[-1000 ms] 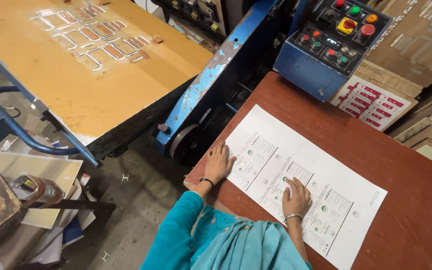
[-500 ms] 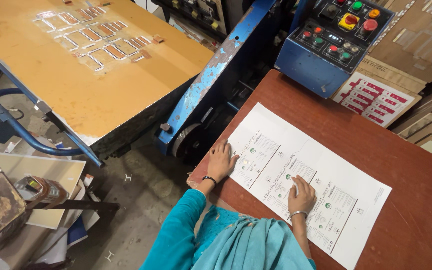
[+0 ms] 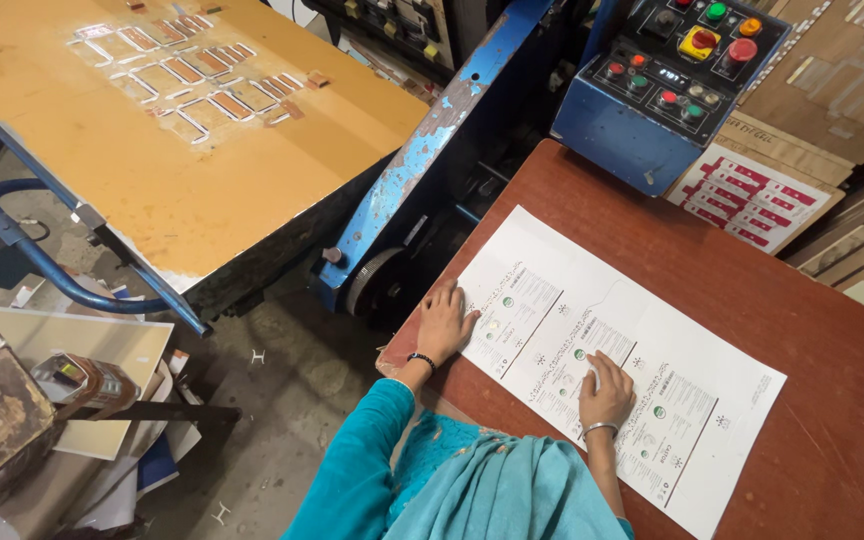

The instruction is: The person operates a paper cutting machine in a workshop. They feed sheets of paper into the machine, press a button to activate the cutting mechanism, and then retrieve the cut paper.

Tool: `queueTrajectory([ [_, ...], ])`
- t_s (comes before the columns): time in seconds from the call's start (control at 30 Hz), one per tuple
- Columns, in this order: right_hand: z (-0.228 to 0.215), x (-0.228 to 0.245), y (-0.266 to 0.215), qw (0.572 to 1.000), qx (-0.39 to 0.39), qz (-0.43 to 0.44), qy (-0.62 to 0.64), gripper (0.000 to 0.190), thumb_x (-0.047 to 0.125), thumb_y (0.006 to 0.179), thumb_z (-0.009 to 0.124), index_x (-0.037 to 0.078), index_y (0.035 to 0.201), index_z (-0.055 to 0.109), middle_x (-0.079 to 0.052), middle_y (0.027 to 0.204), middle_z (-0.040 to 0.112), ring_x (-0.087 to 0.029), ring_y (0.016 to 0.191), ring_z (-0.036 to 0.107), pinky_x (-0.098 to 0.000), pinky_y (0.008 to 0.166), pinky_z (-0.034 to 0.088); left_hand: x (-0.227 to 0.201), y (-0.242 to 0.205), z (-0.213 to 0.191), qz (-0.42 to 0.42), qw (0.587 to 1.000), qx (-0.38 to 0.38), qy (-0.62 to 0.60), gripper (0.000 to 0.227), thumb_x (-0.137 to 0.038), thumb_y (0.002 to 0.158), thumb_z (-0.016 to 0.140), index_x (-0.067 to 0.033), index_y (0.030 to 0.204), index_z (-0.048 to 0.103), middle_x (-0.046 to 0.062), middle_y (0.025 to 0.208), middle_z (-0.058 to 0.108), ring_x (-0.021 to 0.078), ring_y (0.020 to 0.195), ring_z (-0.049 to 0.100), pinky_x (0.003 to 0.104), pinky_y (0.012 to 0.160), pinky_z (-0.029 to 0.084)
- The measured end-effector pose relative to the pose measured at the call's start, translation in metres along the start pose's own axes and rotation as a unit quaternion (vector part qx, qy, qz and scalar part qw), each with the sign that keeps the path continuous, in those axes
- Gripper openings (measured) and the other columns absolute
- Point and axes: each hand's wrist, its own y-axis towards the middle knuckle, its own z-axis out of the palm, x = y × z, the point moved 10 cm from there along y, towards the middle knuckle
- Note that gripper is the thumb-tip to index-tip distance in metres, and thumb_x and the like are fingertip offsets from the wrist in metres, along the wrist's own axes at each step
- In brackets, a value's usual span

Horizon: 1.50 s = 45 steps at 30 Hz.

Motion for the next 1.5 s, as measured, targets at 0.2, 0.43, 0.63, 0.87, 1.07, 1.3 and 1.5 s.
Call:
queueTrajectory([
  [0.2,-0.002,0.001,0.0,1.0,-0.007,-0.005,0.005,0.028,0.019,0.094,0.063,0.025,0.119,0.075,0.012,0.137,0.067,-0.021,0.128,0.056,-0.0425,0.107,0.042,-0.001,0.0,0.0,0.005,1.0,-0.006,0.012,0.06,-0.045,0.094,0.064,0.0017,0.131,0.052,0.021,0.148,0.045,0.0347,0.131,0.048,0.052,0.108,0.033],
  [0.43,-0.001,0.0,-0.002,1.0,-0.002,0.001,-0.007,0.028,0.019,0.094,0.063,0.025,0.118,0.075,0.012,0.137,0.068,-0.02,0.128,0.056,-0.0435,0.107,0.041,-0.001,-0.001,-0.001,0.011,1.0,-0.008,0.015,0.061,-0.045,0.094,0.064,0.0024,0.131,0.052,0.02,0.149,0.045,0.033,0.13,0.048,0.051,0.106,0.034],
  [0.63,-0.001,-0.001,0.003,1.0,-0.007,-0.003,-0.001,0.028,0.018,0.094,0.063,0.025,0.118,0.076,0.012,0.137,0.068,-0.021,0.128,0.056,-0.0429,0.108,0.042,-0.002,0.003,-0.001,0.002,1.0,-0.002,0.008,0.06,-0.044,0.093,0.066,0.0016,0.13,0.053,0.02,0.149,0.045,0.0338,0.13,0.047,0.051,0.106,0.034],
  [0.87,-0.001,0.0,0.002,1.0,-0.009,-0.004,0.002,0.028,0.017,0.093,0.063,0.024,0.116,0.076,0.011,0.136,0.068,-0.021,0.127,0.057,-0.0413,0.106,0.044,-0.004,0.001,-0.007,0.015,1.0,-0.027,-0.003,0.06,-0.043,0.093,0.065,0.0017,0.13,0.053,0.021,0.147,0.046,0.0349,0.132,0.046,0.052,0.106,0.033],
  [1.07,-0.002,0.001,0.001,1.0,-0.016,-0.002,0.006,0.026,0.017,0.094,0.062,0.024,0.114,0.077,0.011,0.134,0.069,-0.02,0.125,0.058,-0.0405,0.104,0.046,-0.001,0.0,-0.004,0.006,1.0,-0.004,-0.011,0.06,-0.044,0.094,0.064,0.0025,0.131,0.052,0.022,0.149,0.045,0.0336,0.129,0.047,0.05,0.105,0.033],
  [1.3,-0.009,0.006,0.002,0.999,-0.027,-0.026,0.011,0.026,0.014,0.094,0.062,0.022,0.114,0.076,0.009,0.132,0.07,-0.022,0.124,0.06,-0.041,0.103,0.046,-0.001,0.001,-0.005,0.008,1.0,-0.011,-0.01,0.062,-0.044,0.093,0.066,0.0031,0.131,0.053,0.021,0.147,0.046,0.0339,0.13,0.046,0.05,0.106,0.033],
  [1.5,-0.013,0.011,0.002,0.999,-0.031,-0.022,0.004,0.026,0.012,0.094,0.062,0.022,0.113,0.076,0.01,0.132,0.07,-0.021,0.124,0.06,-0.0403,0.103,0.047,-0.002,0.0,-0.008,0.015,0.999,-0.022,-0.02,0.06,-0.042,0.093,0.066,0.0034,0.13,0.053,0.022,0.147,0.046,0.0351,0.132,0.045,0.051,0.106,0.033],
])
